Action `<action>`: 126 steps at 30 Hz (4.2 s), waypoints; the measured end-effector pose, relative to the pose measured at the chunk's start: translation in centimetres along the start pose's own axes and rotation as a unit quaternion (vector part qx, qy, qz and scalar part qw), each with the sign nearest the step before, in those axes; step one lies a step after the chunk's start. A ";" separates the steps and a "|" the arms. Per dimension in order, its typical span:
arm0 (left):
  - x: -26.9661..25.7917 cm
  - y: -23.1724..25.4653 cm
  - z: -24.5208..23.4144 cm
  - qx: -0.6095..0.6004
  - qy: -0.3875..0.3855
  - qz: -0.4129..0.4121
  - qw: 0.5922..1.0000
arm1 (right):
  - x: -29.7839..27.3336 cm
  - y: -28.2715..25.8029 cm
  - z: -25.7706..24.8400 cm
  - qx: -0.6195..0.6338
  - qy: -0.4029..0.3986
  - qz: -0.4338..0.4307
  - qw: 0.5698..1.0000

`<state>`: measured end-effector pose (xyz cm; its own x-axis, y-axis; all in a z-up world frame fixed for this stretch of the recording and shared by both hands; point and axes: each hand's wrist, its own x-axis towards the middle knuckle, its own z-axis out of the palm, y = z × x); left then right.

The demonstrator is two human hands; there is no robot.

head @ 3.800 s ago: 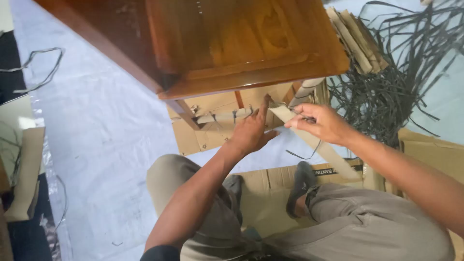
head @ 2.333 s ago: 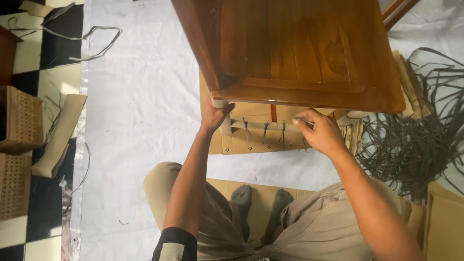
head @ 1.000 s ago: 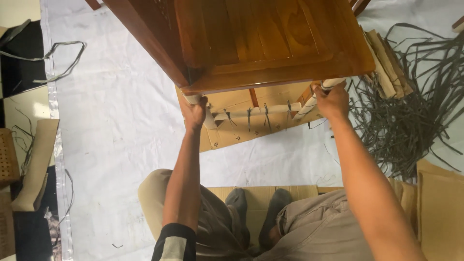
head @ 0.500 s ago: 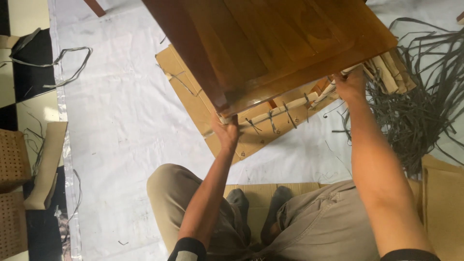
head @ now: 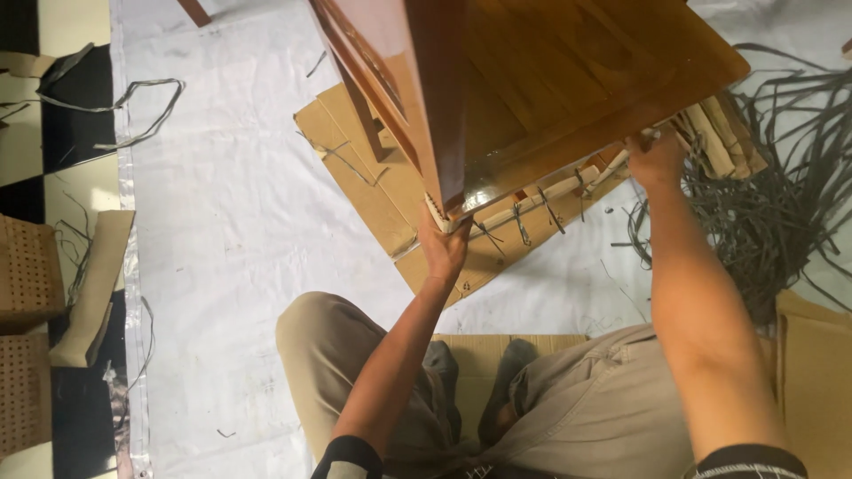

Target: Wrapping a wooden table leg with protective cardboard and securing it with wire ties.

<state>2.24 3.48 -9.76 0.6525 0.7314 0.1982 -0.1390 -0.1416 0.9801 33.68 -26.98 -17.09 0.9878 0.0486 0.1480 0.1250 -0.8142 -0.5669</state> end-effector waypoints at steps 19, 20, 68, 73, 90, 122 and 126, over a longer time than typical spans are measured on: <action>1.1 -0.2 -1.9 0.097 -0.071 -0.093 0.988 | -23.4 -24.6 0.0 0.380 -0.222 -0.042 0.897; 1.0 -0.5 -1.9 0.079 -0.065 -0.089 0.991 | -23.4 -24.5 0.1 0.403 -0.224 0.019 0.887; 2.6 -4.9 -5.4 -0.406 -0.207 -0.127 0.881 | -27.1 -27.5 6.1 0.560 -0.273 0.012 0.782; 1.5 -2.2 -5.1 -0.319 -0.061 -0.104 0.940 | -26.9 -27.5 6.1 0.555 -0.269 -0.001 0.787; -1.7 -0.2 -6.3 -0.222 0.005 -0.007 0.975 | -28.8 -27.7 5.1 0.334 -0.074 0.008 0.940; -6.3 0.0 -6.5 -0.153 0.043 -0.077 0.984 | -35.0 -28.8 3.5 0.373 -0.017 0.020 0.927; -6.1 -0.4 -7.0 -0.217 0.017 -0.176 0.960 | -36.0 -28.8 3.1 0.280 -0.009 -0.038 0.959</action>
<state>-6.85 3.76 -11.45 0.6924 0.7053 -0.1520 -0.2166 0.4042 0.8887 -5.23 -3.51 -8.59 0.9747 0.1098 0.1947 0.2219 -0.3703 -0.9020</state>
